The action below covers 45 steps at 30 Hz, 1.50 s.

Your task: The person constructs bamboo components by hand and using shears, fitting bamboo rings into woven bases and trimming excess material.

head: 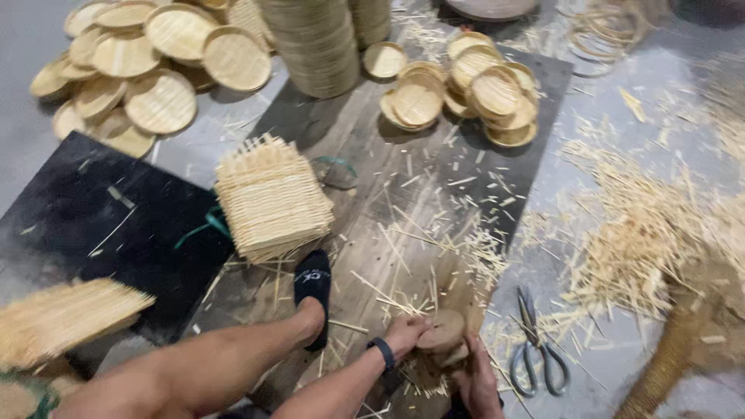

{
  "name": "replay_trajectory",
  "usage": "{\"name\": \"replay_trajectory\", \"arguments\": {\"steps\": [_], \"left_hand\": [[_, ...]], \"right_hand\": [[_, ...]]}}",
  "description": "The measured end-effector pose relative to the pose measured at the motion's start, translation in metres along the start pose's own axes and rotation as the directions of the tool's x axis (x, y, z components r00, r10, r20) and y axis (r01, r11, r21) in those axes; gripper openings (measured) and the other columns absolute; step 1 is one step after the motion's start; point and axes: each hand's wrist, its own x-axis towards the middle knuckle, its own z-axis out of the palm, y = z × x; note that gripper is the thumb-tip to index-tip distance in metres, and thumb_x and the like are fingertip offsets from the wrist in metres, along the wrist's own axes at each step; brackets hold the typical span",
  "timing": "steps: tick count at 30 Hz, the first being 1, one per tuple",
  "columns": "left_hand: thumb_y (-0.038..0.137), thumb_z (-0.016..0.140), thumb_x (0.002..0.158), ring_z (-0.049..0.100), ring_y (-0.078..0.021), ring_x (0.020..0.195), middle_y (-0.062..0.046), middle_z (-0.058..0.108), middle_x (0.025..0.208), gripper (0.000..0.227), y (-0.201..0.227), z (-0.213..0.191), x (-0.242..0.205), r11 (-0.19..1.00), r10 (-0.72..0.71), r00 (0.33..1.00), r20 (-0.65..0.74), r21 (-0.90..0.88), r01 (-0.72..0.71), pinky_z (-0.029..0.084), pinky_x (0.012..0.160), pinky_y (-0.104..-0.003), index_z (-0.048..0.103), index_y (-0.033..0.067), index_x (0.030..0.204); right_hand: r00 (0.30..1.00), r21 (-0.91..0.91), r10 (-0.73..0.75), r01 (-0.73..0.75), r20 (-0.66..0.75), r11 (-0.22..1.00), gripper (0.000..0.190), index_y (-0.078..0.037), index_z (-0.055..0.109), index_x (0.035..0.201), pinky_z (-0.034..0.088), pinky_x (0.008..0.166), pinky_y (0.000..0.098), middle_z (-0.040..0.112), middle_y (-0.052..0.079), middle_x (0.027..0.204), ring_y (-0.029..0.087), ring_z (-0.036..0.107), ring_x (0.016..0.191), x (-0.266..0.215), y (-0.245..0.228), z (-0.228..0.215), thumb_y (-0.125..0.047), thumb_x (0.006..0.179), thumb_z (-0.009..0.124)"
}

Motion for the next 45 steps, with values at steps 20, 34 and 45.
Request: {"name": "replay_trajectory", "arguments": {"steps": [20, 34, 45], "left_hand": [[0.033, 0.077, 0.086, 0.064, -0.036, 0.104, -0.014, 0.063, 0.11, 0.027, 0.101, -0.371, -0.044, 0.901, 0.399, 0.158, -0.903, 0.418, 0.115, 0.052, 0.089, -0.048, 0.07, 0.0079, 0.093], [0.016, 0.083, 0.084, 0.066, -0.0072, 0.078, 0.0, 0.073, 0.091, 0.036, 0.119, -0.161, -0.014, 0.904, 0.373, 0.79, -0.486, 0.0, -0.427, 0.056, 0.069, -0.026, 0.069, -0.001, 0.113], [0.015, 0.087, 0.077, 0.066, -0.0114, 0.072, -0.007, 0.074, 0.083, 0.031, -0.003, -0.065, 0.043, 0.973, 0.216, 0.878, -0.428, 0.166, -0.159, 0.056, 0.066, -0.028, 0.075, -0.0028, 0.099]], "right_hand": [[0.984, -0.349, 0.1, -0.147, -0.149, 0.925, 0.041, -0.001, 0.056, 0.101, 0.045, 0.054, 0.0355, 0.055, 0.01, 0.075, 0.024, 0.056, 0.064, 0.052, 0.039, -0.025, -0.042, 0.104, 0.06], [0.978, -0.438, -0.206, 0.168, -0.039, 0.883, 0.039, -0.004, 0.069, 0.121, 0.046, 0.062, 0.0267, 0.066, 0.005, 0.09, 0.013, 0.057, 0.072, 0.024, -0.009, -0.024, -0.037, 0.107, 0.052], [0.982, -0.546, -0.157, 0.074, -0.106, 0.834, 0.028, 0.003, 0.061, 0.11, 0.053, 0.063, 0.0284, 0.071, 0.007, 0.086, 0.013, 0.065, 0.072, 0.055, -0.022, -0.005, 0.0, 0.087, 0.076]]}}
